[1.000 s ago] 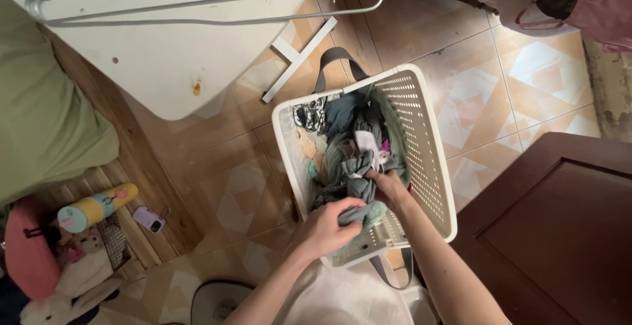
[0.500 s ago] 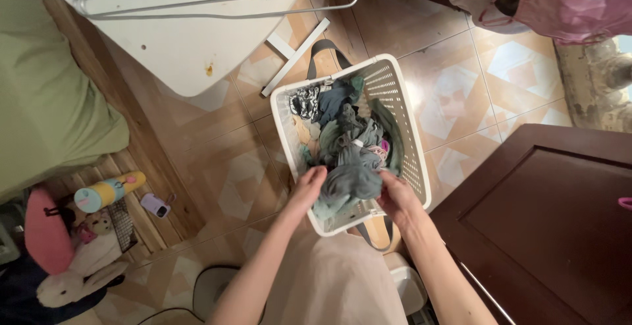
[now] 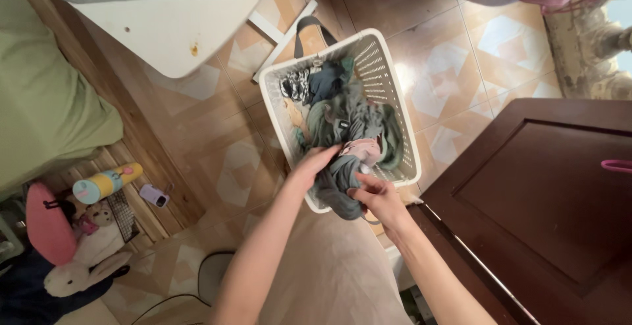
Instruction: The person takes garments from a laundry basket, places them on hangers, and hangs them on a door-mounted rack. The person handles a pink top, a brown top, and a grey top, placing each on a hanger and hanging it on the rack.
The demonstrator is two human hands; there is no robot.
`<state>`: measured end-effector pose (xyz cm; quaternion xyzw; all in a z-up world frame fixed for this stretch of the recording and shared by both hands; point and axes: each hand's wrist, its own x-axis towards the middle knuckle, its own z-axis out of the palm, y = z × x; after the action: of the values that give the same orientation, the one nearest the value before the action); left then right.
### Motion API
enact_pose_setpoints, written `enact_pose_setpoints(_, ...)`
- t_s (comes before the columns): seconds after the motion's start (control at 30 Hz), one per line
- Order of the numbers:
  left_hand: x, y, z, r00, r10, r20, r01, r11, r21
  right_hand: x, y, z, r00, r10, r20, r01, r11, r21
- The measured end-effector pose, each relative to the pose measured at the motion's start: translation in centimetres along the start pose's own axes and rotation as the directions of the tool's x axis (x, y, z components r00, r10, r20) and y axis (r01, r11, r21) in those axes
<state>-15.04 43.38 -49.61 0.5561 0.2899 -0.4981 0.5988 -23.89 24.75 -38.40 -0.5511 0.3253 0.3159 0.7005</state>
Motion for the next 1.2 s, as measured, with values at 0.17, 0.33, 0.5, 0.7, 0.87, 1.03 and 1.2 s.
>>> enact_pose_setpoints(0.17, 3.4, -4.0, -3.4, 0.987, 0.1, -0.123, -0.067, 0.966, 0.249, 7.4, 3.6, -3.3, 0.984, -0.002, -0.179, -0.065, 0.927, -0.37)
enact_pose_setpoints(0.33, 2.8, -5.4, -2.8, 0.95, 0.234, -0.209, -0.102, 0.861, 0.498, 16.4, 5.5, -5.4, 0.935, -0.165, -0.315, -0.014, 0.869, -0.494)
enact_pose_setpoints(0.5, 0.4, -4.8, -1.7, 0.927, 0.282, -0.248, -0.073, 0.784, 0.617, 21.7, 7.8, -4.2, 0.972, -0.027, -0.233, -0.115, 0.811, -0.574)
enact_pose_setpoints(0.7, -1.9, -3.3, -1.9, 0.875, 0.347, -0.338, -0.154, 0.861, 0.484, 18.1, 3.8, -5.3, 0.952, 0.172, 0.252, -0.208, 0.971, 0.122)
enact_pose_setpoints(0.87, -4.5, -0.5, -0.9, 0.741, 0.645, -0.188, -0.351, 0.61, 0.71, 10.3, -3.9, -3.6, 0.937, 0.078, 0.341, -0.161, 0.961, 0.223)
enact_pose_setpoints(1.03, -6.2, 4.9, 0.6, 0.626, 0.777, 0.063, -0.592, 0.421, 0.688, 3.5, -10.6, -3.0, 0.845, -0.176, 0.506, 0.082, 0.976, 0.202)
enact_pose_setpoints(1.2, -9.6, 9.3, 1.8, 0.749, 0.604, 0.273, -0.661, 0.648, 0.379, 0.5, -14.4, -3.3, 0.844, -0.219, 0.489, 0.136, 0.97, 0.199)
